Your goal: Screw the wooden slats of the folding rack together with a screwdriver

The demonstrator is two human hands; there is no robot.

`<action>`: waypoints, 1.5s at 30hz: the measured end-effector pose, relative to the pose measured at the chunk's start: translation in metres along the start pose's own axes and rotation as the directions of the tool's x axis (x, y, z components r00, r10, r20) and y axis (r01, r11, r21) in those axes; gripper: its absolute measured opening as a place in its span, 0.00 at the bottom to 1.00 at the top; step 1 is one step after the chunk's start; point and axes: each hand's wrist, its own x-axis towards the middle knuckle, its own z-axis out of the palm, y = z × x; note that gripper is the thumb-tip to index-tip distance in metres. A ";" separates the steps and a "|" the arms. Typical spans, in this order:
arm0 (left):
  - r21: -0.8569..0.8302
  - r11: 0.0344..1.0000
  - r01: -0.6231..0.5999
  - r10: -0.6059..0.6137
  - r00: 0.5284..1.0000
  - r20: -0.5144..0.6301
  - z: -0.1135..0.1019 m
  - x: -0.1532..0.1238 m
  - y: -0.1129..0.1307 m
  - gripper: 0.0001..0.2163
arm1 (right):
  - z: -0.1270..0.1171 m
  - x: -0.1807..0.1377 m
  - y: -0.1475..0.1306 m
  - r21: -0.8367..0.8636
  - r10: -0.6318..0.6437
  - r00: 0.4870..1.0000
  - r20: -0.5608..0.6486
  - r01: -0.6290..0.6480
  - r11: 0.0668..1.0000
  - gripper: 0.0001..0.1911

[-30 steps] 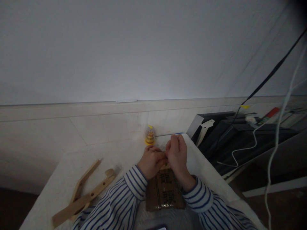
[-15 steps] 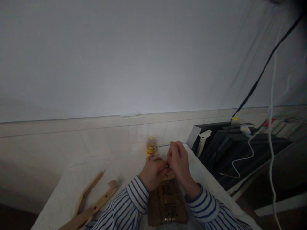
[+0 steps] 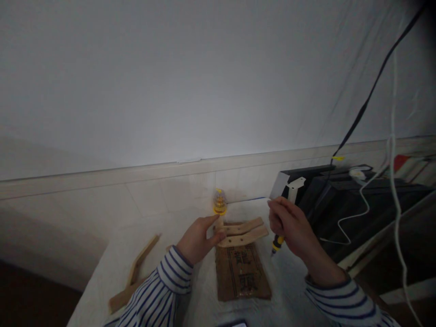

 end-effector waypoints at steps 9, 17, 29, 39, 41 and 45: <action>-0.146 0.982 0.119 -0.113 0.992 0.052 0.023 -0.016 -0.023 0.35 | -0.043 -0.011 0.036 -0.785 0.194 0.969 0.151 -0.001 0.619 0.18; -0.268 0.939 0.214 -0.182 0.973 0.139 0.037 -0.008 -0.033 0.36 | -0.044 -0.006 0.051 -0.824 0.237 0.957 0.167 0.004 0.567 0.17; -0.128 0.982 0.142 -0.145 0.989 -0.019 0.032 -0.019 -0.030 0.40 | -0.031 0.011 0.051 -0.788 0.311 0.925 0.218 -0.021 0.615 0.19; 0.241 0.911 0.335 -0.303 0.940 -0.159 0.019 -0.060 0.018 0.26 | 0.015 0.060 0.065 -0.832 0.445 0.811 0.381 0.091 0.547 0.19; 0.258 0.904 0.342 -0.309 0.937 -0.161 0.018 -0.065 0.020 0.24 | 0.022 0.064 0.070 -0.846 0.484 0.786 0.386 0.093 0.525 0.16; 0.285 0.907 0.311 -0.268 0.946 -0.182 0.020 -0.070 0.017 0.27 | 0.029 0.064 0.075 -0.859 0.509 0.766 0.393 0.107 0.501 0.14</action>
